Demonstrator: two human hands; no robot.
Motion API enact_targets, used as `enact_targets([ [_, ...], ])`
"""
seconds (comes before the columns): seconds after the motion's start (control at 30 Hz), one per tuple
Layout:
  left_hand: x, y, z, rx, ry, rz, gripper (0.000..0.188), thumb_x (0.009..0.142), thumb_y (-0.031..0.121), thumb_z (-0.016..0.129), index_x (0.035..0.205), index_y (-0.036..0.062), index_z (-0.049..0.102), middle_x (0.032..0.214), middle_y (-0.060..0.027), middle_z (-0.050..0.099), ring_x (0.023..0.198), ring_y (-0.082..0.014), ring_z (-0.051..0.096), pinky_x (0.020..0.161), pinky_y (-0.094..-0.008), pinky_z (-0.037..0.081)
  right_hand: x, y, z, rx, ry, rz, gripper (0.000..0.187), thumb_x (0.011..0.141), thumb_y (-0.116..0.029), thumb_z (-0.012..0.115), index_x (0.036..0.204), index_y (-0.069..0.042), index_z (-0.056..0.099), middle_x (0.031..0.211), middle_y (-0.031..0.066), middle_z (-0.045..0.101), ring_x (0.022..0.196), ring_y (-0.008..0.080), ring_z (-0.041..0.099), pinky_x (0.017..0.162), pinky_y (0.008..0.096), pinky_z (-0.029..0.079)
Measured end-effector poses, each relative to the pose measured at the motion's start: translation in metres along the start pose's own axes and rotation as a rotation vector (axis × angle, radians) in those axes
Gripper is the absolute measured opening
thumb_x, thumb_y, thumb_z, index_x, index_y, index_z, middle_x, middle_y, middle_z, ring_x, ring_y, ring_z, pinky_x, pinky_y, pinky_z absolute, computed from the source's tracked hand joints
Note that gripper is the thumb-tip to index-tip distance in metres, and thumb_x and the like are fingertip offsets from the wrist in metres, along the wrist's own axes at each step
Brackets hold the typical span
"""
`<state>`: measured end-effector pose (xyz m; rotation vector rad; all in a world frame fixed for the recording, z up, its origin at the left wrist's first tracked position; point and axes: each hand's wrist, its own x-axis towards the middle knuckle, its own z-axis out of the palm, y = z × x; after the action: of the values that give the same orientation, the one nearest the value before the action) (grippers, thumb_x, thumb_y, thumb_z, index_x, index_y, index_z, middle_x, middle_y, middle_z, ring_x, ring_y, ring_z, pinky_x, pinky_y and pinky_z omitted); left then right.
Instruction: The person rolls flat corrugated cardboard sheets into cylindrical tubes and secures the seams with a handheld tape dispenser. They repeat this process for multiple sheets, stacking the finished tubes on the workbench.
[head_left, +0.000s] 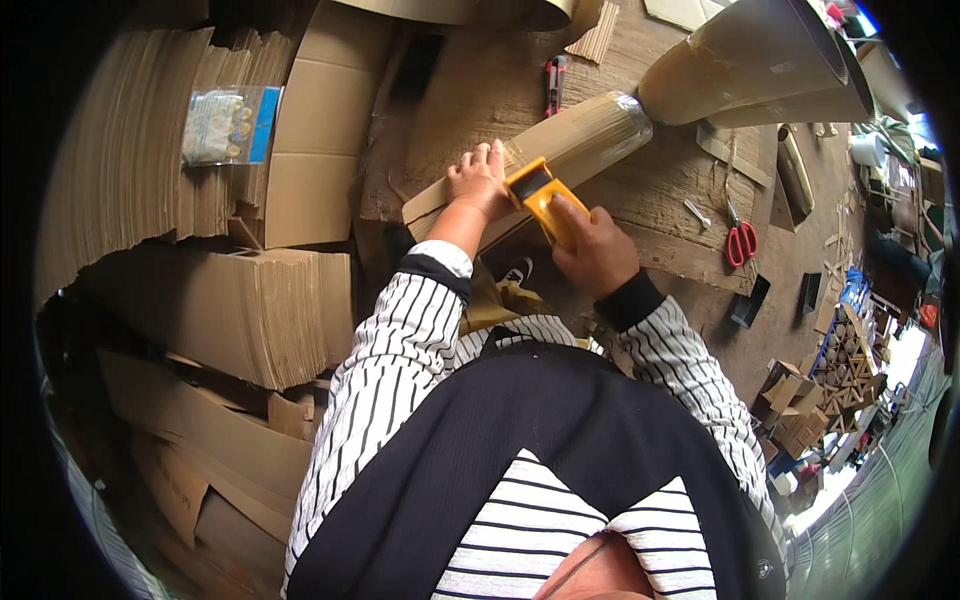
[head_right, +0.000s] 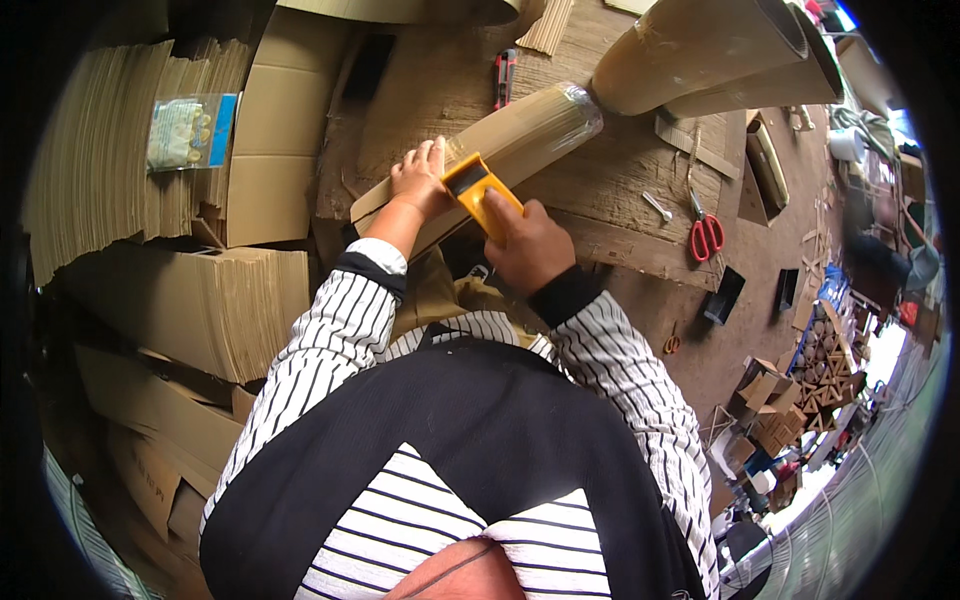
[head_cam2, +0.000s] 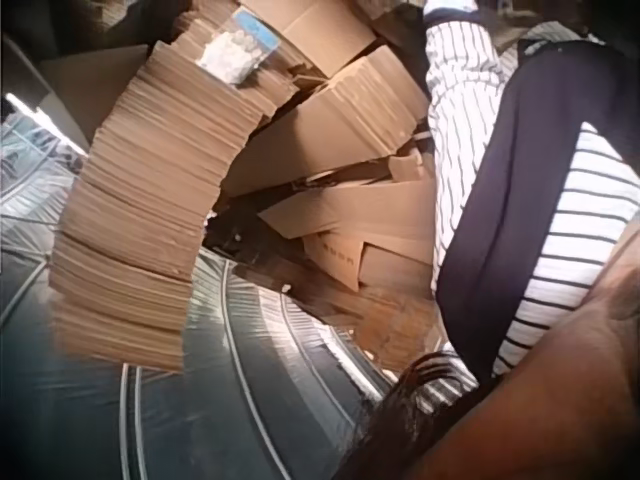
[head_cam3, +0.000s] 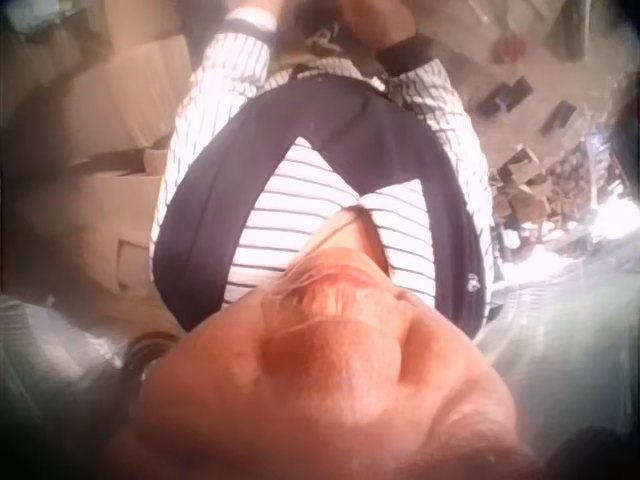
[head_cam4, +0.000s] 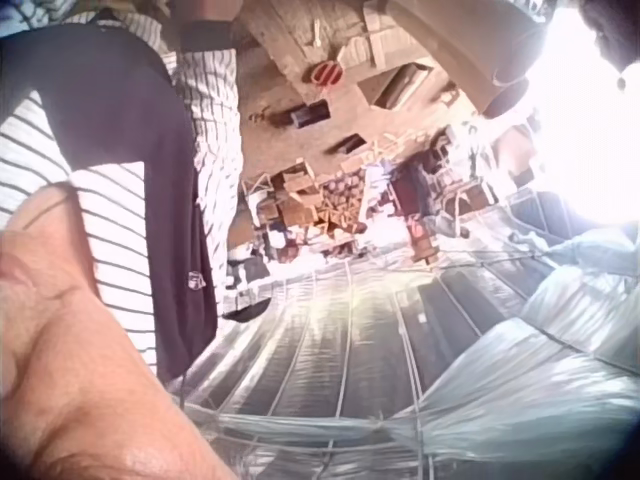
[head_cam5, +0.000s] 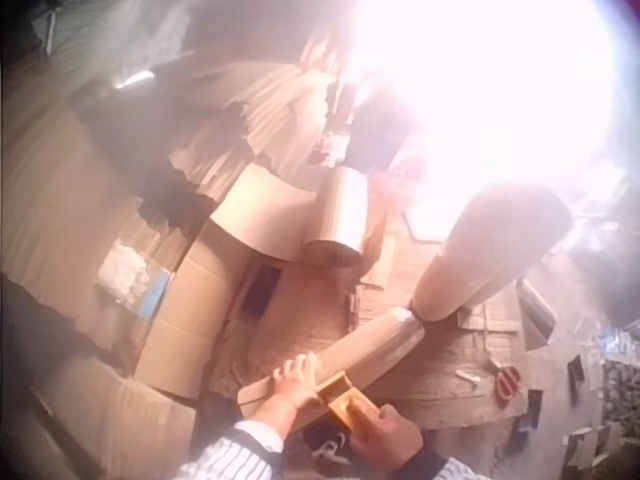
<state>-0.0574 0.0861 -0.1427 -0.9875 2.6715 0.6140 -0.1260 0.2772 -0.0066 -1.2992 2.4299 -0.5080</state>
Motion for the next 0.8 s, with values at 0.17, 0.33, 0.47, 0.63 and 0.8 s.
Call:
enact_targets([
  [0.17,-0.005,0.007,-0.026,0.02,-0.132,-0.038,0.116,0.063,0.057,0.081,0.153,0.0152,0.021,0.151,-0.0091,0.033,0.138,-0.0296,0.034,0.109,-0.0499,0.031,-0.039,0.004,-0.011,-0.038,-0.027,0.049,0.055,0.076,-0.024,0.069,0.13,-0.023,0.056,0.087,0.0153,0.055,0.07,0.036,0.063,0.062,0.0461,0.053],
  [0.33,-0.004,0.01,-0.024,0.04,-0.134,-0.027,0.12,0.059,0.057,0.081,0.154,0.0171,0.019,0.154,-0.01,0.03,0.14,-0.0311,0.032,0.11,-0.0511,0.03,-0.048,0.009,-0.007,-0.128,-0.149,0.108,0.058,0.077,-0.023,0.069,0.132,-0.024,0.051,0.093,0.0164,0.056,0.075,0.0376,0.064,0.066,0.0475,0.053],
  [0.47,-0.003,0.009,-0.036,0.04,-0.227,0.001,0.122,0.06,0.057,0.081,0.155,0.0185,0.015,0.156,-0.0116,0.026,0.141,-0.0328,0.03,0.11,-0.0532,0.03,-0.02,-0.005,-0.008,-0.261,-0.241,0.121,0.045,0.078,-0.027,0.066,0.122,-0.02,0.058,0.091,0.0173,0.06,0.072,0.0379,0.065,0.065,0.0491,0.054],
  [0.63,0.008,0.007,-0.031,0.033,-0.271,0.075,0.123,0.059,0.057,0.08,0.155,0.0205,0.013,0.157,-0.0135,0.024,0.141,-0.0344,0.03,0.11,-0.0557,0.031,0.051,-0.037,-0.015,-0.44,-0.555,0.236,0.032,0.078,-0.029,0.06,0.102,-0.01,0.068,0.084,0.0189,0.07,0.082,0.035,0.07,0.074,0.0475,0.056],
  [0.8,0.024,-0.009,-0.032,-0.029,-0.345,0.102,0.123,0.059,0.055,0.081,0.155,0.0212,0.013,0.157,-0.0129,0.025,0.139,-0.0348,0.033,0.107,-0.0591,0.034,0.134,-0.031,0.012,-0.545,-0.82,0.139,0.041,0.076,-0.036,0.057,0.098,-0.004,0.073,0.094,0.0188,0.071,0.094,0.0331,0.069,0.08,0.0404,0.055],
])
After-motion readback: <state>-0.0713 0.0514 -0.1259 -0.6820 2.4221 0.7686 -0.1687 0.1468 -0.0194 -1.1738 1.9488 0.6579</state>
